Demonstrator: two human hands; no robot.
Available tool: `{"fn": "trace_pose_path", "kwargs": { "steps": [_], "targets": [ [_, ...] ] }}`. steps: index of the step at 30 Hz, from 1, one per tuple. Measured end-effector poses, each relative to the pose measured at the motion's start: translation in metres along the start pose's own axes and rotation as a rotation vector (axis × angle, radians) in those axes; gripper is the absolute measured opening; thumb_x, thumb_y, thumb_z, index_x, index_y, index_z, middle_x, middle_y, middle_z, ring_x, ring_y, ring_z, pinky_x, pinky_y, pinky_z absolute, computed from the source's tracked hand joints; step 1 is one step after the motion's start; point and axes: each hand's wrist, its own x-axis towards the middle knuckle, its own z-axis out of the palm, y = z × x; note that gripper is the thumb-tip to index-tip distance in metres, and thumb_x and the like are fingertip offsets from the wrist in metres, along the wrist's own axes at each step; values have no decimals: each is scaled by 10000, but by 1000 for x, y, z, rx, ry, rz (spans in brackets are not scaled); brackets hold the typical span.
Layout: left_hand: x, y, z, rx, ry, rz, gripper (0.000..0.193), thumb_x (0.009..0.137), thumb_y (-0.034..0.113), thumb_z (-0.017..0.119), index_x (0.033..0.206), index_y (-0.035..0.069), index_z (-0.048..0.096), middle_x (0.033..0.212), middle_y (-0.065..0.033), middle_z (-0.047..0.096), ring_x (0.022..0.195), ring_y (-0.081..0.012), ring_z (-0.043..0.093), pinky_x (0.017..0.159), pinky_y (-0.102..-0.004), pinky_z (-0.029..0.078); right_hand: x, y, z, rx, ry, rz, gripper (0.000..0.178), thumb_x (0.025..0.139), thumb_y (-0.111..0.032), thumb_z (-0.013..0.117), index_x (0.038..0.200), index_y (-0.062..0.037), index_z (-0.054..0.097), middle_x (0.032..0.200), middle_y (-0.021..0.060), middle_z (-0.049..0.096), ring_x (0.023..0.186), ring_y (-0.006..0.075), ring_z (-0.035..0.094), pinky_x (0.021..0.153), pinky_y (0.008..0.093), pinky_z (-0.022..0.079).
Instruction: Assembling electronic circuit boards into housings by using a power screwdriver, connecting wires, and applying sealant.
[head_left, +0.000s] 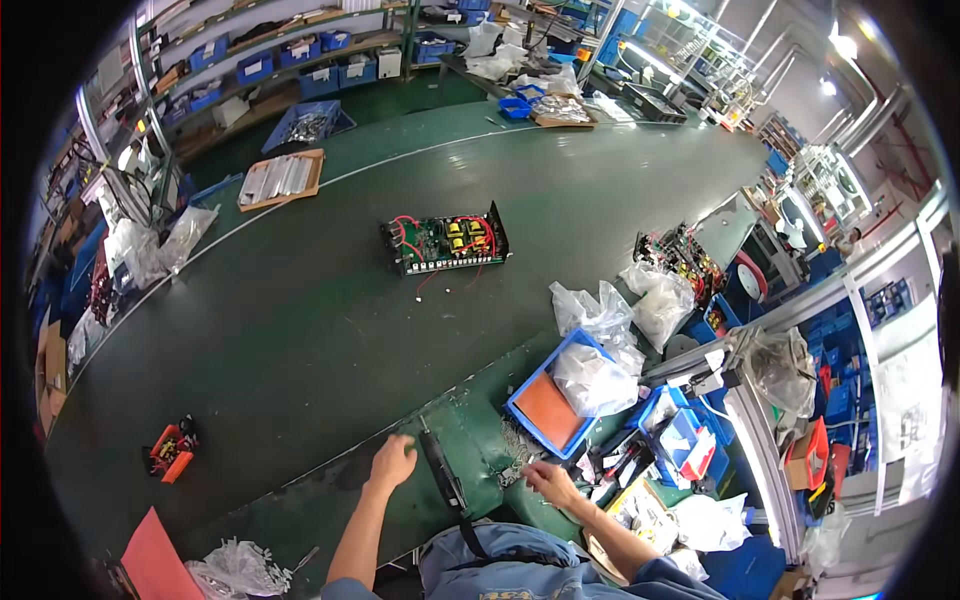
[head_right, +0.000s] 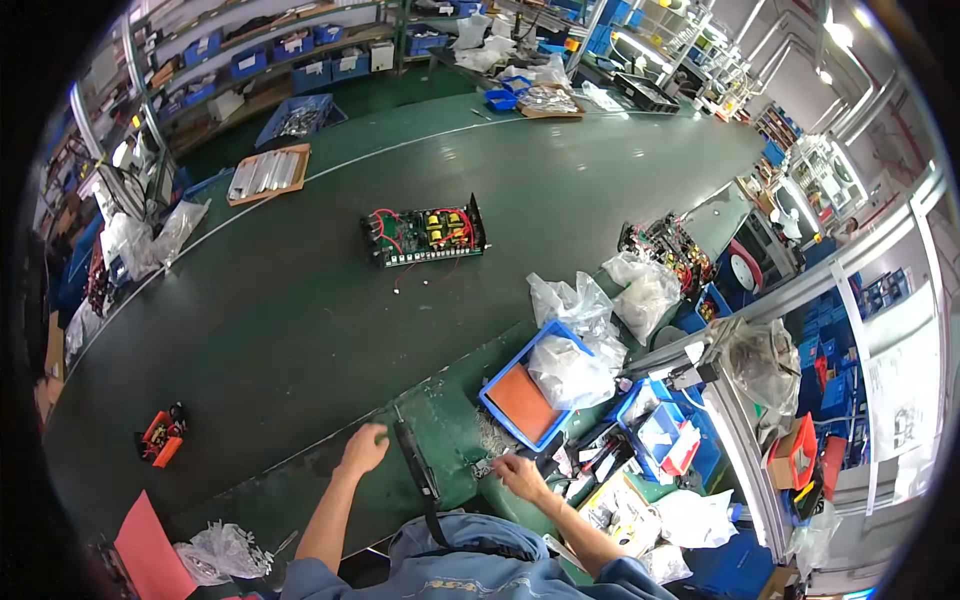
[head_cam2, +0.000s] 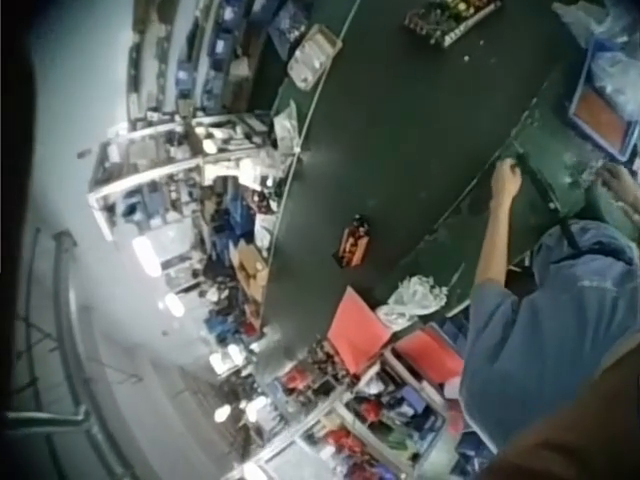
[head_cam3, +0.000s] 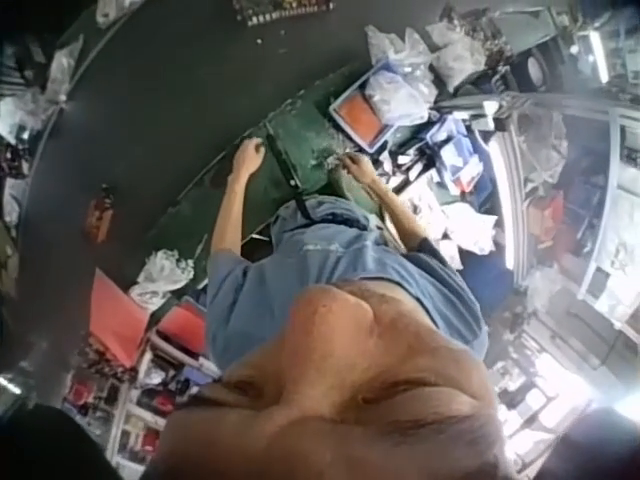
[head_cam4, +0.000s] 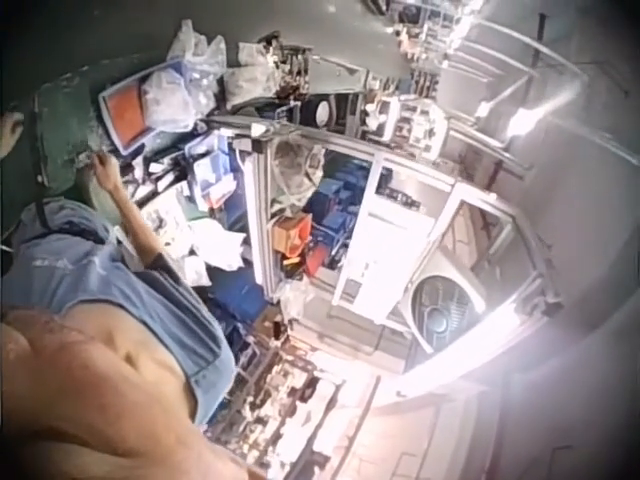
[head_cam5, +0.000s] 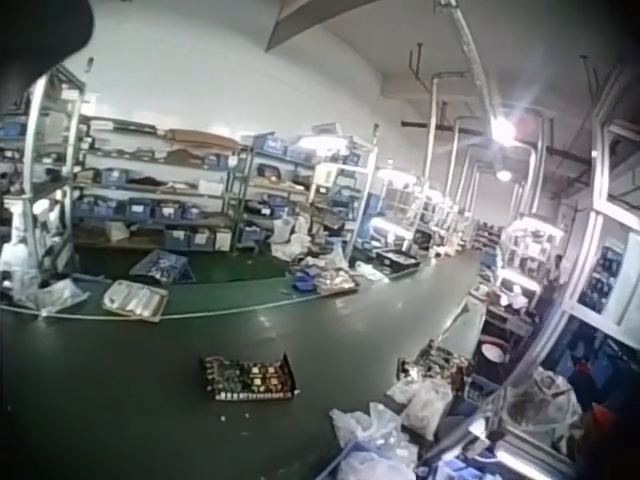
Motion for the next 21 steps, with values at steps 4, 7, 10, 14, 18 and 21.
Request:
{"fn": "trace_pose_path", "kwargs": {
  "steps": [4,7,10,14,18,21],
  "targets": [
    [53,-4,27,41,473,93,368,891,133,671,1240,34,613,1325,-200,582,1248,-400,546,1058,-458,463,49,-49,-46,-116,20,-131,309,1023,-299,598,1065,-16,716,819,68,711,739,154,675,703,325,552],
    [71,-13,36,102,657,117,346,907,76,636,1246,18,599,1370,-197,549,1293,-406,504,1096,-475,427,104,-73,-84,-215,12,-215,276,1014,-279,601,1048,-27,710,814,96,720,741,192,694,693,346,551],
    [72,-23,41,83,728,180,304,923,105,618,1216,30,587,1374,-174,544,1295,-391,518,1078,-494,446,164,-110,-123,-343,43,-288,262,987,-281,616,991,-33,700,784,119,727,728,231,714,667,369,550],
    [68,-24,40,101,735,131,297,919,95,602,1213,51,591,1376,-162,556,1315,-377,516,1079,-495,445,256,-171,-150,-510,7,-264,217,958,-261,614,968,-65,706,819,135,734,773,302,727,702,418,555],
    [75,-25,39,152,680,184,307,926,78,574,1232,58,581,1444,-167,528,1350,-372,501,1137,-492,416,348,-216,-147,-759,147,-362,218,926,-246,610,954,-54,710,877,213,718,864,440,688,757,493,550],
    [79,-21,39,125,661,169,306,935,70,566,1240,43,573,1467,-180,510,1366,-380,490,1162,-497,403,408,-235,-134,-720,147,-389,216,915,-247,624,969,-58,716,880,211,719,864,429,692,771,499,551]
  ]
}}
